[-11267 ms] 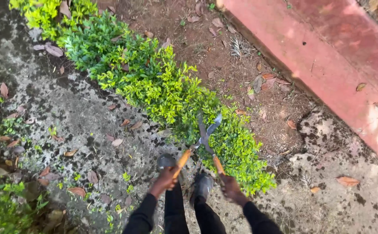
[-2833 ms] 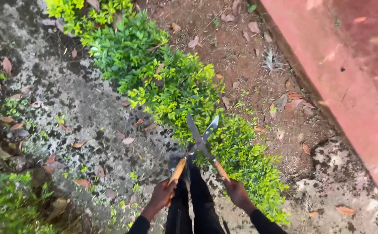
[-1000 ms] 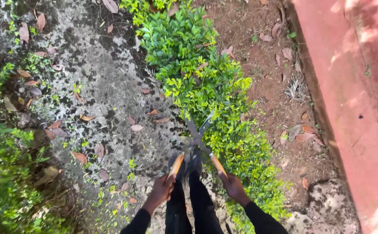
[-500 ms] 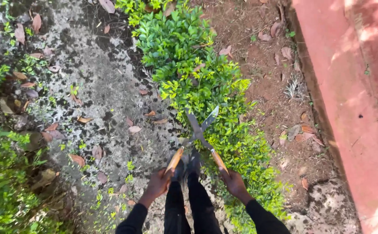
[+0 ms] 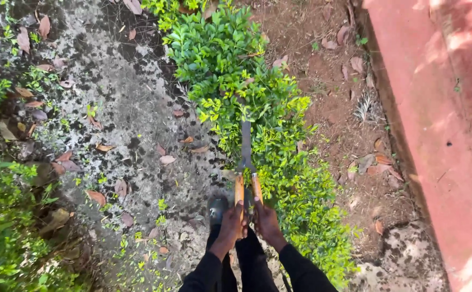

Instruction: Trimming a small hedge along a stone wall using manual hedge shears

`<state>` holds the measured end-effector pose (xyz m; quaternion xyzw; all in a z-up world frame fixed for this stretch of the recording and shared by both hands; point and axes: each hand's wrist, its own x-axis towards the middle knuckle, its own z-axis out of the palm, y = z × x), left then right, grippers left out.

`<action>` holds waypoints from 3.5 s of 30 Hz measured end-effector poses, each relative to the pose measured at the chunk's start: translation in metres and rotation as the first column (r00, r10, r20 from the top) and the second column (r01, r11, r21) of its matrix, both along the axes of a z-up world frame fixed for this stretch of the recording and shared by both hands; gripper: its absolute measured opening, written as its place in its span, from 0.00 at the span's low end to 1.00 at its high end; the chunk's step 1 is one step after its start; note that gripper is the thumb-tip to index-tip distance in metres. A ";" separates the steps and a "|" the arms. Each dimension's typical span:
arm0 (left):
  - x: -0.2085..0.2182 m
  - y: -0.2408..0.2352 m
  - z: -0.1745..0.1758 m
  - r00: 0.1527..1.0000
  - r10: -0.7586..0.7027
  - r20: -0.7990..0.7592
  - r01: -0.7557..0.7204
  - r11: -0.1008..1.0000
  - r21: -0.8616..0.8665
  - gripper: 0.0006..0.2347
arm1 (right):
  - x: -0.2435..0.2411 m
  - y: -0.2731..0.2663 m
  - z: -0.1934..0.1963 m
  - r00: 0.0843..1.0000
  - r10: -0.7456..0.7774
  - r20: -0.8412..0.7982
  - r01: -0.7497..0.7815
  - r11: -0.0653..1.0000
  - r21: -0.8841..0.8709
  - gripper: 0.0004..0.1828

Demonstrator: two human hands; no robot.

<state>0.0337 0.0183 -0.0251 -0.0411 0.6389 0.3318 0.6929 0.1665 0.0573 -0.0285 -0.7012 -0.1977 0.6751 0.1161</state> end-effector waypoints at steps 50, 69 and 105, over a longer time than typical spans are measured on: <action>-0.105 0.049 -0.024 0.846 -0.445 -0.293 0.483 0.873 0.068 0.18 | 0.113 0.034 -0.034 0.998 0.039 0.048 -0.045 0.989 0.143 0.32; -0.065 0.078 0.000 0.818 -0.452 -0.355 0.522 0.842 0.132 0.21 | 0.179 0.008 -0.157 0.851 -0.418 -0.317 0.360 0.905 -0.226 0.16; -0.081 0.126 0.033 0.837 -0.409 -0.364 0.448 0.894 0.025 0.18 | 0.128 0.083 -0.073 0.898 -0.190 -0.397 0.148 0.980 -0.133 0.30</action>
